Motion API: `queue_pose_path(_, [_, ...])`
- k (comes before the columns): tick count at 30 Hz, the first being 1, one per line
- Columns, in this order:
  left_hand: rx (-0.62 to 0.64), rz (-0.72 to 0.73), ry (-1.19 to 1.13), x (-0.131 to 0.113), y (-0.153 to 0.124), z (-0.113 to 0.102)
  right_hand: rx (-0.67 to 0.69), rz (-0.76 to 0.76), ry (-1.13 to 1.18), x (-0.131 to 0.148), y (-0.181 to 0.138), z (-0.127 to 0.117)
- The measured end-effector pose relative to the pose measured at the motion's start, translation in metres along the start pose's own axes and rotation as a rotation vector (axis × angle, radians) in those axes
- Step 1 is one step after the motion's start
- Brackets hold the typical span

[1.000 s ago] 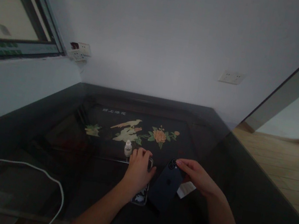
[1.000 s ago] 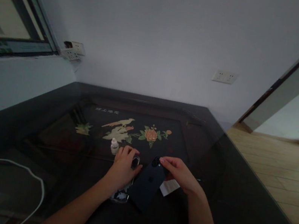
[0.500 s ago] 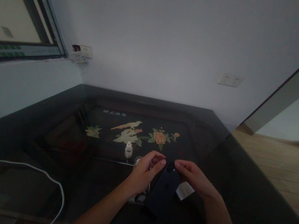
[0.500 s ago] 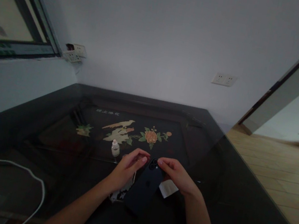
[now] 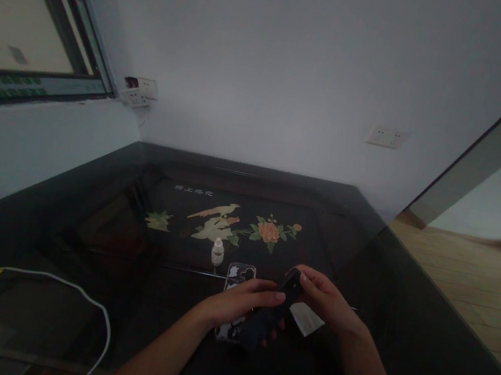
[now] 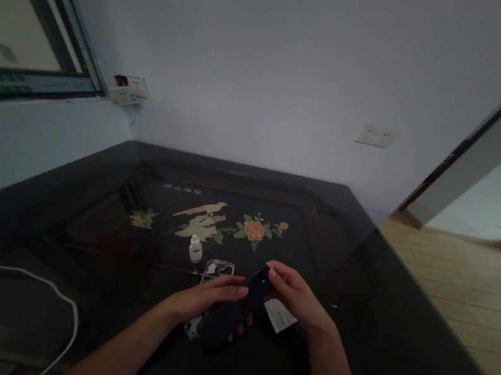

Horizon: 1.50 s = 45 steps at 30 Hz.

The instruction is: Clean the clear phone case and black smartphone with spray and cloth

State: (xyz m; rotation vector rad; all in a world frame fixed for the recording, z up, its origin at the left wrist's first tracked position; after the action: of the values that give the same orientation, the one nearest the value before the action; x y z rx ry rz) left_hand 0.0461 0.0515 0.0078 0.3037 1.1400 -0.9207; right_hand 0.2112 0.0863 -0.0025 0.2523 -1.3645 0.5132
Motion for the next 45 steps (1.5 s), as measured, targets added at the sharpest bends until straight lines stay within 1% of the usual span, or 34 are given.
queue_pose_path(4, [-0.075,0.036,0.103,-0.007,-0.003,-0.002,0.011,-0.036,-0.027,0.007,-0.001,0.006])
queue_pose_path(5, [-0.085,0.047,0.127,-0.008,-0.004,-0.002,-0.011,-0.043,-0.042,0.010,-0.002,0.008])
queue_pose_path(6, [-0.096,0.056,0.150,-0.009,-0.004,-0.002,-0.061,-0.056,-0.064,0.014,-0.003,0.008])
queue_pose_path(7, [-0.104,0.061,0.171,-0.009,-0.004,-0.002,-0.139,-0.070,-0.097,0.017,-0.006,0.005])
queue_pose_path(9, [-0.133,0.068,0.202,-0.008,-0.003,-0.004,-0.357,-0.107,-0.233,0.023,-0.017,-0.004])
queue_pose_path(11, [-0.183,0.089,0.232,-0.007,-0.002,-0.008,-0.546,-0.127,-0.461,0.026,-0.033,-0.014])
queue_pose_path(12, [-0.208,0.109,0.247,-0.008,-0.001,-0.010,-0.599,-0.126,-0.590,0.025,-0.041,-0.018])
queue_pose_path(14, [-0.251,0.157,0.290,-0.009,0.000,-0.013,-0.582,-0.118,-0.790,0.016,-0.054,-0.019])
queue_pose_path(17, [-0.318,0.231,0.380,-0.011,0.001,-0.016,-0.518,-0.100,-0.962,-0.004,-0.068,-0.016])
queue_pose_path(19, [-0.374,0.282,0.449,-0.013,-0.001,-0.017,-0.469,-0.088,-1.034,-0.018,-0.071,-0.009])
queue_pose_path(21, [-0.409,0.328,0.501,-0.015,-0.002,-0.017,-0.447,-0.092,-1.090,-0.029,-0.070,-0.001])
queue_pose_path(24, [-0.458,0.365,0.579,-0.016,-0.003,-0.017,-0.488,-0.105,-1.141,-0.036,-0.064,0.009])
queue_pose_path(26, [-0.509,0.371,0.661,-0.017,-0.004,-0.018,-0.523,-0.108,-1.148,-0.035,-0.057,0.014])
queue_pose_path(28, [-0.562,0.352,0.743,-0.017,-0.005,-0.020,-0.565,-0.121,-1.130,-0.027,-0.050,0.020])
queue_pose_path(30, [-0.598,0.328,0.794,-0.017,-0.005,-0.021,-0.614,-0.149,-1.033,-0.015,-0.043,0.026])
queue_pose_path(32, [-0.621,0.317,0.819,-0.017,-0.005,-0.021,-0.621,-0.145,-0.780,-0.006,-0.037,0.031])
queue_pose_path(34, [-0.625,0.307,0.835,-0.016,-0.004,-0.021,-0.561,-0.045,-0.459,-0.006,-0.029,0.036])
queue_pose_path(36, [-0.619,0.292,0.855,-0.015,-0.003,-0.020,-0.491,0.060,-0.257,-0.007,-0.020,0.042])
queue_pose_path(38, [-0.612,0.279,0.868,-0.013,-0.003,-0.018,-0.442,0.086,-0.222,-0.004,-0.012,0.044])
queue_pose_path(42, [-0.600,0.301,0.840,-0.015,-0.006,-0.017,-0.386,0.066,-0.270,0.000,-0.003,0.036])
queue_pose_path(45, [-0.526,0.337,0.792,-0.018,-0.006,-0.018,-0.352,0.143,-0.266,-0.005,-0.003,0.031])
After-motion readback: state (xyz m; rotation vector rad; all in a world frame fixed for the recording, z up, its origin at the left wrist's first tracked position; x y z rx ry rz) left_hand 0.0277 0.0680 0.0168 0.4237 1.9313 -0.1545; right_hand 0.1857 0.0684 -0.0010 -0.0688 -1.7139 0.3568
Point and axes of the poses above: each hand's wrist, its own y-axis towards the middle knuckle, its own z-axis out of the palm, x = y × z, the point moved 6 cm from there along y, towards the middle knuckle, and after that the axes turned 4 degrees about z, right-handed, at the moved point
